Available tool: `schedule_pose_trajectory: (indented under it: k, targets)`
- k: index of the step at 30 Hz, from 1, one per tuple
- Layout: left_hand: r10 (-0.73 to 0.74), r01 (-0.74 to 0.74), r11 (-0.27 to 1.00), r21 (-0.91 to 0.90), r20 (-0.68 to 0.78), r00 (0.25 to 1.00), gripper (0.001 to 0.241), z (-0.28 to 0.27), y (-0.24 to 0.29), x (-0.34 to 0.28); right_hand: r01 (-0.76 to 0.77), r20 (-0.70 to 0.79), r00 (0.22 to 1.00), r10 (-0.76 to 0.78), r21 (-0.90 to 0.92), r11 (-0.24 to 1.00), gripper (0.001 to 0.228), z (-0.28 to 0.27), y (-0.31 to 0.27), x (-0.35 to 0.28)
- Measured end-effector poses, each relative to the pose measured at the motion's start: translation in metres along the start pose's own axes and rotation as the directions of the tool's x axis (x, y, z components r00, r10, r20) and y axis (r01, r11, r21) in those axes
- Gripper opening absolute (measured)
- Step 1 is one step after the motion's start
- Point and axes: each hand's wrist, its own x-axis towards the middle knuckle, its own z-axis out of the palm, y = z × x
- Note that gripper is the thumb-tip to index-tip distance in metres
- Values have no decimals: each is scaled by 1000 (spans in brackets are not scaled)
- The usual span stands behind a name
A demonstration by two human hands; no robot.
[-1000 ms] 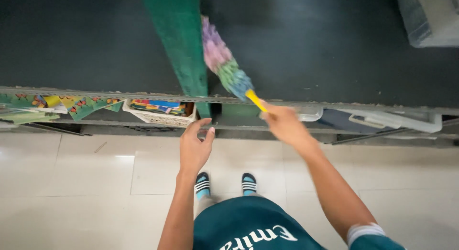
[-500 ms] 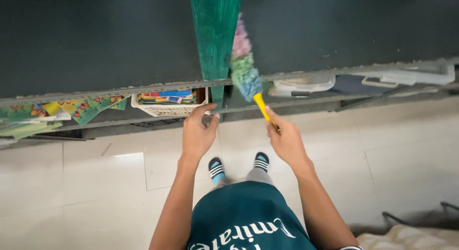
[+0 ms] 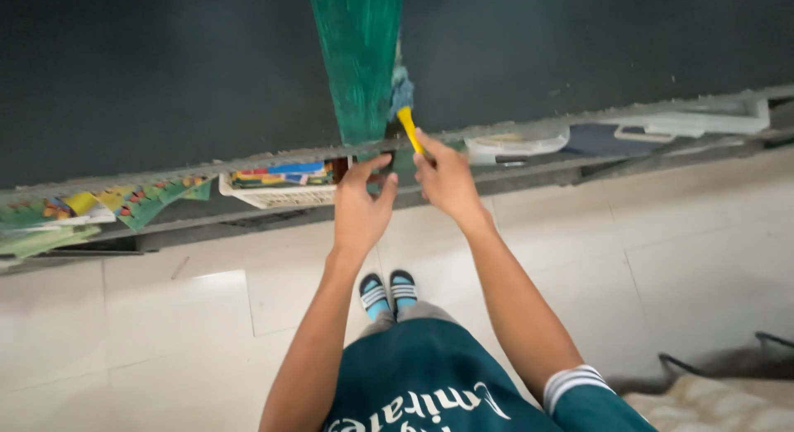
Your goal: Dusting and wiping library shelves using a cloth and a feather duster.
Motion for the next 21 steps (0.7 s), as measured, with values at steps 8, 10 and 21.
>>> schedule_pose_trajectory:
  k: [8, 10, 21]
  targets:
    - [-166, 166, 986, -8, -37, 985, 26, -15, -11, -11, -65, 45, 997, 63, 37, 997, 27, -66, 32, 42]
    - [-168, 167, 986, -11, -64, 984, 25, -12, -14, -9, -21, 63, 998, 14, 101, 995, 31, -56, 16, 63]
    - [-431, 286, 850, -442, -272, 860, 19, -20, -54, 50, 249, 136, 955, -264, 114, 962, 23, 16, 37, 239]
